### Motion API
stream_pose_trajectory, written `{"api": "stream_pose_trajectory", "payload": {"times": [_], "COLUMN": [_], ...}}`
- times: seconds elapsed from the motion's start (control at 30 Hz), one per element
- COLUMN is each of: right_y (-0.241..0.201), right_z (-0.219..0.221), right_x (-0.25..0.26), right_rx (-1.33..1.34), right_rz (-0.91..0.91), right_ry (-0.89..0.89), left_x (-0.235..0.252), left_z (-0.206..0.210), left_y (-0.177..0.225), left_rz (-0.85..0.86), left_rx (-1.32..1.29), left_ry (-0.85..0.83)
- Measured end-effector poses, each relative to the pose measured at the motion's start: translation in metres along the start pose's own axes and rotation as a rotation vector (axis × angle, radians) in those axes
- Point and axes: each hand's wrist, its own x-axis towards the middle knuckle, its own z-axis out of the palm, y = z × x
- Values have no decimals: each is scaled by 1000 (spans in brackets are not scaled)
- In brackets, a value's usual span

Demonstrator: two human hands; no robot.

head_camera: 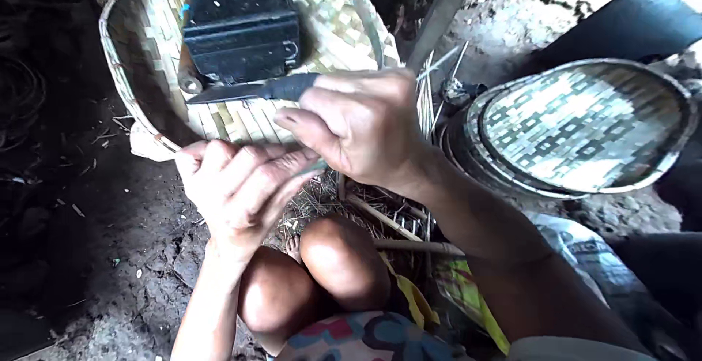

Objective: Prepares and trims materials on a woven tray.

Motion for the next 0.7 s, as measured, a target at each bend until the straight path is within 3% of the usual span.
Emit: {"api": "stream_pose_trajectory", "payload": {"times": [0.2,0.37,0.6,0.7], "right_y": [2,5,8,7], "right_z": [-1,0,4,-4], "right_x": [5,5,5,7], "right_rx": [34,8,-49,-14], "right_rz": [-8,-51,-102,-25], "right_ry": [-28,3,61,-46], "left_x": [3,10,7,8], "left_z": [3,-3,6,7], "left_y": [2,6,8,9], "left_rz": [7,-111,-116,-146], "left_rx": [48,-52,-96,-123], "left_ry": [33,-36,49,60]}}
